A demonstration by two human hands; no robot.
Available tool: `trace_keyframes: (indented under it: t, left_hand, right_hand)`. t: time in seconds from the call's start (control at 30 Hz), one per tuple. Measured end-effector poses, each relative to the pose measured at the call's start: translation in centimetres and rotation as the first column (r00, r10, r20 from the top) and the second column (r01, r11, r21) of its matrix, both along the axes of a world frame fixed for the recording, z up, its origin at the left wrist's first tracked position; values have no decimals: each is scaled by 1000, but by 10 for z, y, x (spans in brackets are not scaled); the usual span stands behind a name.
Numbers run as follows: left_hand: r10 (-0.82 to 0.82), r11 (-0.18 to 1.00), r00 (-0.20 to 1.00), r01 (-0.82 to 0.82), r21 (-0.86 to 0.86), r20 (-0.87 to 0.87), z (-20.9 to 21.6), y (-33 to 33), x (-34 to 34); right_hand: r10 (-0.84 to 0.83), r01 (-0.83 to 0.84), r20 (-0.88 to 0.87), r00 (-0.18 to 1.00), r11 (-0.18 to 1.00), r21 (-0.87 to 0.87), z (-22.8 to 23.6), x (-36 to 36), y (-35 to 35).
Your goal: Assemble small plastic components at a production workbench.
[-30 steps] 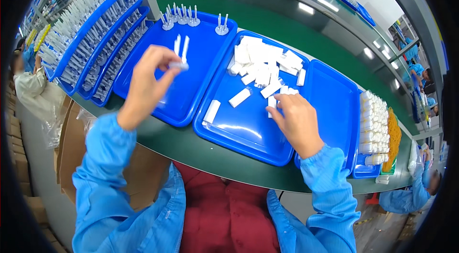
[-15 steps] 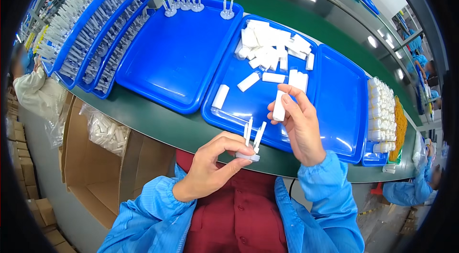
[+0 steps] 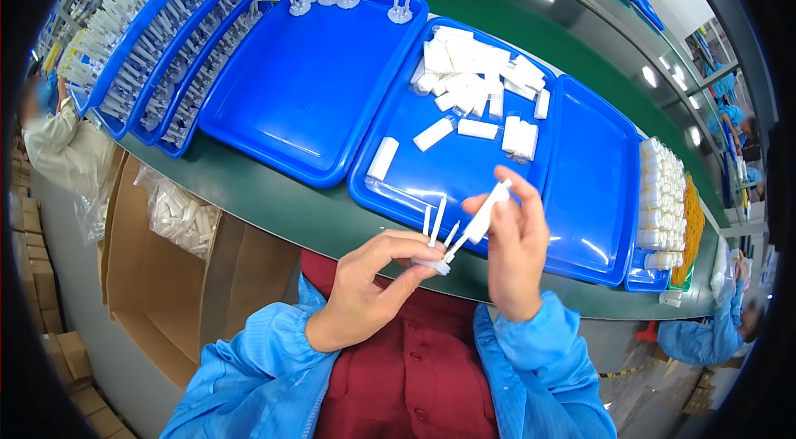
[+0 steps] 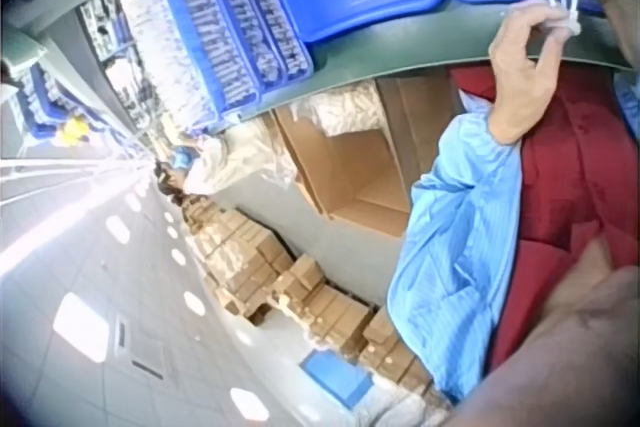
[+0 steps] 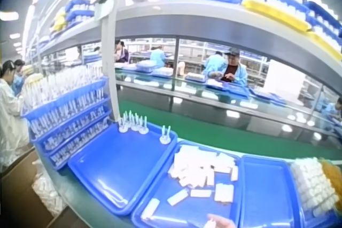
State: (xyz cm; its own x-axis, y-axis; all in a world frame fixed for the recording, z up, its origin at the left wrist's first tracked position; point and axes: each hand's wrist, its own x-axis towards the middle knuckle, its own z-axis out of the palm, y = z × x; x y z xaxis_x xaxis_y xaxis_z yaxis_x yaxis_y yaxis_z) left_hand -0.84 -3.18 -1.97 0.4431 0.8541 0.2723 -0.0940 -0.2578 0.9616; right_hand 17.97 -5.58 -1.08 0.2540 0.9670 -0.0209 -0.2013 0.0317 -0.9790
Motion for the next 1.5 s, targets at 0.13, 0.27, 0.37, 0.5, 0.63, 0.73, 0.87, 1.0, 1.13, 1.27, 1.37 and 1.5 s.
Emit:
trace_keyframes:
  t: [0.13,0.27,0.37,0.5,0.63,0.73,0.87,1.0,1.13,1.27,1.37,1.5]
  left_hand:
    - [121,982,992,-123,147,23,-10,-4,-1]
    - [178,960,984,-174,218,3,-11,5,-5]
    - [170,966,985,-162,199,-23,-12,6,-6]
    - [209,969,974,-195,150,-85,-9,5,-12]
    - [201,958,973,-172,228,-111,-9,13,-24]
    - [90,970,988,-57,238,-129,-1,17,-28]
    - [-108,975,984,132,177,-139,22,13,-23]
    - [-171,969,973,194,150,-153,25,9,-15]
    - [-159,969,974,185,162,-164,25,7,-14]
    - [-163,966,967,196,166,-194,25,6,-14]
    - [-155,960,963,200,194,-221,24,5,-15]
    - [48,947,986,6,321,-160,12,-3,-8]
  right_hand:
    - [53,-50,-31,998,994,100,0,-22,-16]
    - [38,-83,495,868,994,70,-6,20,37]
    - [-278,-103,942,187,948,300,-3,57,85]
    - [-59,-187,995,-75,981,44,-11,69,91]
    - [257,-157,697,670,966,-205,5,57,67]
    - [130,-108,211,969,988,-112,6,50,47]
    - [87,-77,201,976,995,-56,0,50,30]
    - [167,-161,330,929,986,-45,5,43,22]
    - [141,-153,361,922,988,5,7,45,19]
    - [135,-169,430,892,985,41,2,44,15]
    - [139,-257,594,793,959,118,7,42,14]
    - [-116,-245,752,649,904,351,1,27,10]
